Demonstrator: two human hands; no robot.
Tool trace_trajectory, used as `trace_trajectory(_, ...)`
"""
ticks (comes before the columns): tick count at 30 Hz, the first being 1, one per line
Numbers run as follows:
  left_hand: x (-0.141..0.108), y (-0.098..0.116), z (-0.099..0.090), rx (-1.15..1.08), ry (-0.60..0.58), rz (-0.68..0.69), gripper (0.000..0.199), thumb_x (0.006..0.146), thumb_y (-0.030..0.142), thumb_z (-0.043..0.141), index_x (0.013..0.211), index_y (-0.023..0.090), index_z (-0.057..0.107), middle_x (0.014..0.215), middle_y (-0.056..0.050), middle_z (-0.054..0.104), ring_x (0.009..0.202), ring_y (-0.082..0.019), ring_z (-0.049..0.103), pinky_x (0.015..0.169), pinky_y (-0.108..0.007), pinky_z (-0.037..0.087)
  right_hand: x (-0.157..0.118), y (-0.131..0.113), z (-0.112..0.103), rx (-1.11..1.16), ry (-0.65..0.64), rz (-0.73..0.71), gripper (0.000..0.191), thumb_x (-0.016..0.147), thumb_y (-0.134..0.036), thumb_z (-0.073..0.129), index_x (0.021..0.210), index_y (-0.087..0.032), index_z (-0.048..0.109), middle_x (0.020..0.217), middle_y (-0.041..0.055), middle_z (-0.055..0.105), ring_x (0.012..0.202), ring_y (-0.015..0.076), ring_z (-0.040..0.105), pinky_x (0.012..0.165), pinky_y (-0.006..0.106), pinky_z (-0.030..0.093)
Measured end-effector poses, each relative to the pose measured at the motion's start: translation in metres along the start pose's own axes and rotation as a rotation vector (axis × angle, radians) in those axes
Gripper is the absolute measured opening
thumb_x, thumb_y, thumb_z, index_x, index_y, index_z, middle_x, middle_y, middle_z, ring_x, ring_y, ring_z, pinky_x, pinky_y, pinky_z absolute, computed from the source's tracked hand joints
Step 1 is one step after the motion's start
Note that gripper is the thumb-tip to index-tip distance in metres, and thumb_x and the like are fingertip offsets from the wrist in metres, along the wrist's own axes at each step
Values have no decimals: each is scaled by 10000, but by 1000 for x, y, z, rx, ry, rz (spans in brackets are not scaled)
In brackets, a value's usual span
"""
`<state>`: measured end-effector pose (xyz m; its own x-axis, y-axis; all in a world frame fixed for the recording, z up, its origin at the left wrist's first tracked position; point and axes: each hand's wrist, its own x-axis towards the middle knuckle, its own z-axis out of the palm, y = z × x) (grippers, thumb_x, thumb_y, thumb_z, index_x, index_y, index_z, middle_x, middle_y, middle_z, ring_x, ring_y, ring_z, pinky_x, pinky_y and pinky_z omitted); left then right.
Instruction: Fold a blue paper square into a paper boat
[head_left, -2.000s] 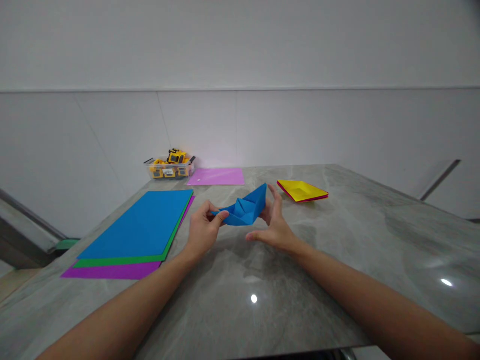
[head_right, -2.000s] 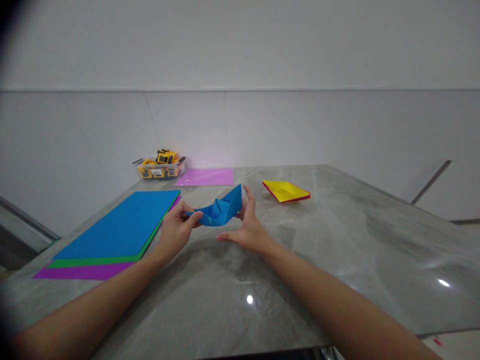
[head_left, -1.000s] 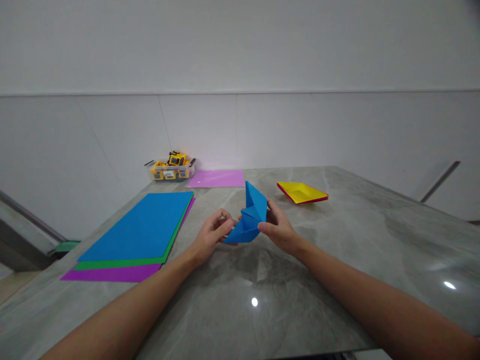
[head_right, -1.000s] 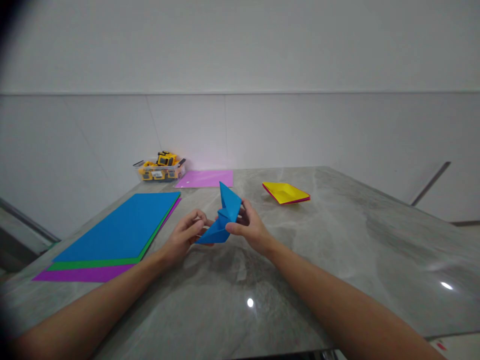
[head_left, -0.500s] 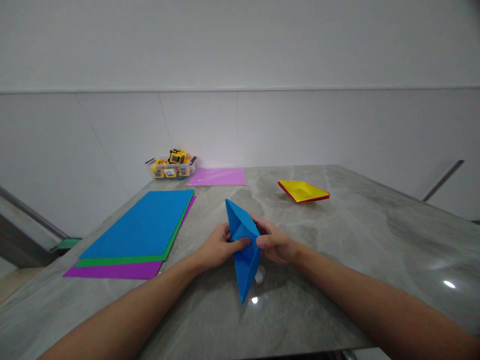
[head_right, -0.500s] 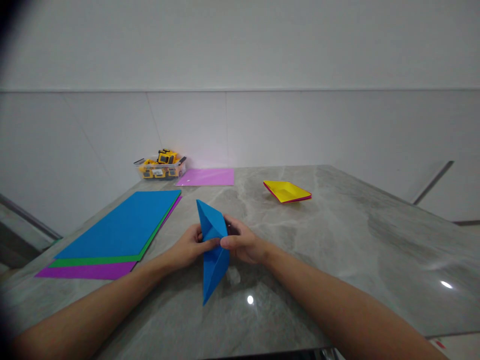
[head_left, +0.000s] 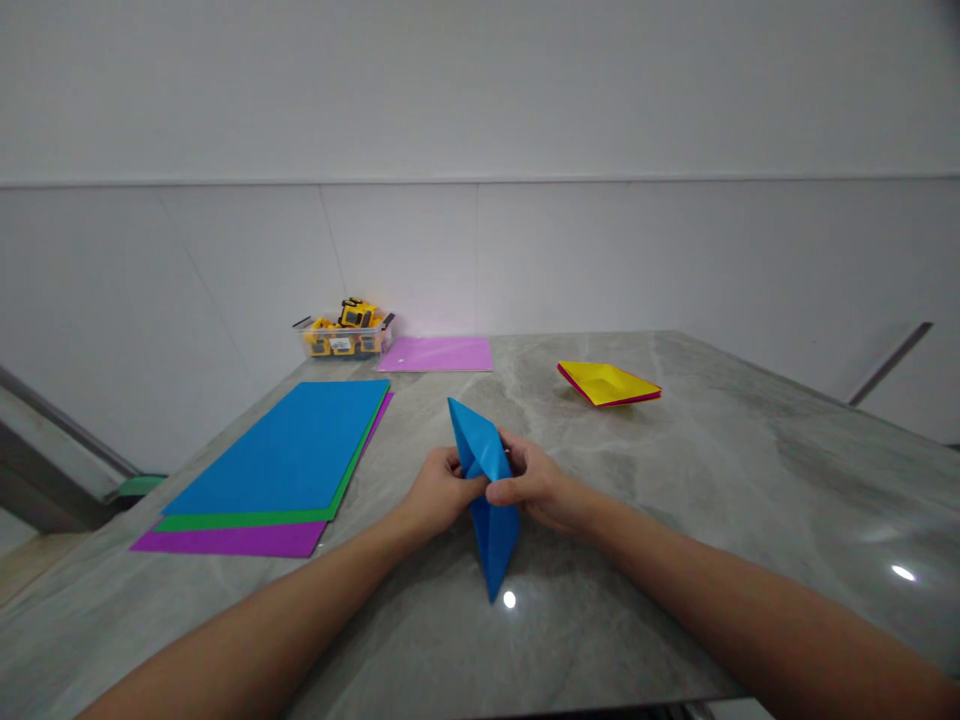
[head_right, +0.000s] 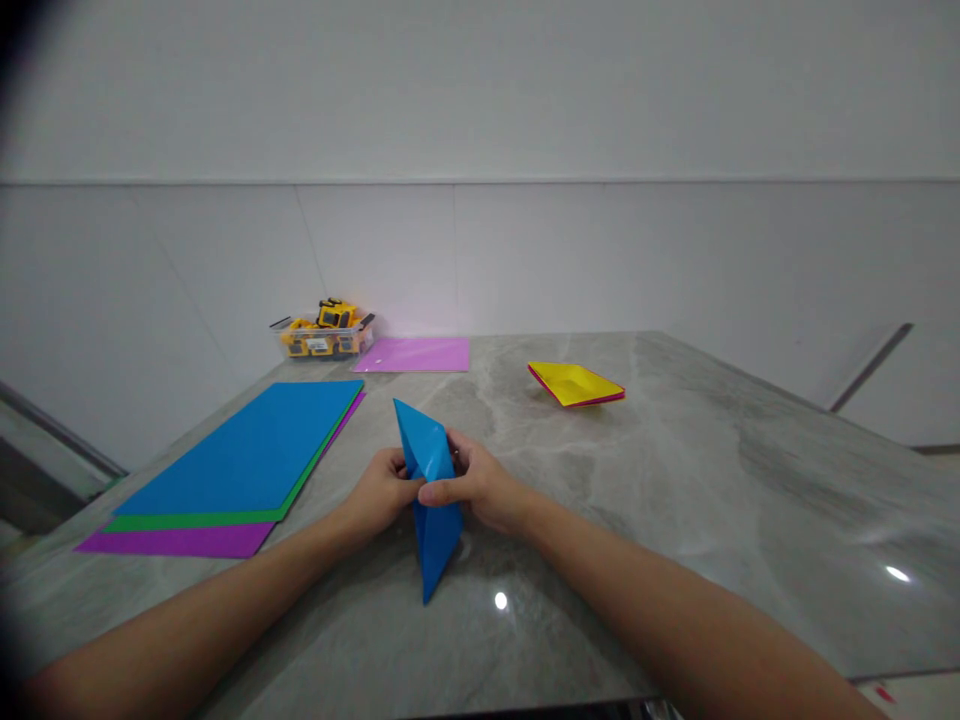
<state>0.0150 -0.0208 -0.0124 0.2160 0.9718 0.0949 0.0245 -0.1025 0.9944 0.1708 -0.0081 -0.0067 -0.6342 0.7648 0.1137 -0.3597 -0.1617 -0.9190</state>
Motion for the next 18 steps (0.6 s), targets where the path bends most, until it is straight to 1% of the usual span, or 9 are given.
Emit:
trace_trajectory(3, 1, -2, 2, -19, -11, -9, 125, 589, 242, 724, 614, 146, 647, 558, 5, 594, 537, -135, 521, 504, -228, 409, 1, 1, 2, -45, 37, 1, 660, 539, -163, 868, 1136, -199, 588, 978, 27, 699, 874, 195, 667, 807, 328, 530)
trace_trajectory(5, 1, -1, 3, -36, -18, -26, 114, 571, 228, 710, 594, 147, 634, 560, 9, 598, 522, -125, 515, 499, -225, 409, 1, 1, 3, -75, 61, 2, 643, 541, -177, 871, 1119, -199, 591, 976, 28, 702, 874, 201, 668, 807, 339, 534)
trace_trajectory(9, 0, 4, 2, -63, -42, -80, 99, 536, 204, 688, 575, 144, 619, 517, 24, 566, 456, -98, 479, 439, -203, 371, 1, 1, 7, -100, 107, 32, 620, 546, -211, 875, 1092, -198, 580, 939, 27, 703, 806, 202, 676, 739, 345, 558)
trace_trajectory(11, -1, 7, -1, -143, -89, -106, 99, 522, 201, 673, 584, 137, 630, 485, 26, 539, 421, -88, 461, 417, -200, 361, 1, 1, 8, -111, 109, 20, 598, 559, -222, 871, 1075, -196, 571, 893, 17, 698, 747, 192, 674, 686, 334, 566)
trace_trajectory(13, -2, 9, -3, -291, -135, -129, 129, 529, 228, 659, 609, 128, 643, 499, 11, 549, 424, -92, 481, 425, -206, 386, 1, 1, 8, -125, 112, -3, 582, 573, -230, 867, 1064, -188, 556, 830, 5, 690, 681, 180, 671, 640, 320, 566)
trace_trajectory(14, -2, 9, -3, -355, -140, -138, 150, 549, 254, 665, 623, 125, 645, 514, 3, 557, 437, -95, 496, 432, -208, 399, 2, 1, 8, -135, 123, -9, 588, 575, -235, 867, 1065, -184, 546, 812, 3, 687, 654, 177, 670, 622, 317, 566)
trace_trajectory(16, -2, 9, -2, -388, -107, -158, 212, 610, 323, 705, 656, 124, 646, 522, -2, 565, 431, -92, 500, 410, -199, 390, 2, 2, 9, -159, 172, -11, 675, 554, -238, 881, 1115, -188, 509, 839, 11, 689, 651, 184, 678, 607, 320, 570)
trace_trajectory(18, -1, 8, 0, -333, -54, -178, 289, 662, 396, 740, 698, 123, 649, 521, 1, 573, 394, -86, 487, 356, -189, 358, 2, 4, 11, -180, 225, 7, 829, 532, -248, 894, 1222, -213, 436, 922, 27, 689, 675, 199, 688, 599, 334, 579)
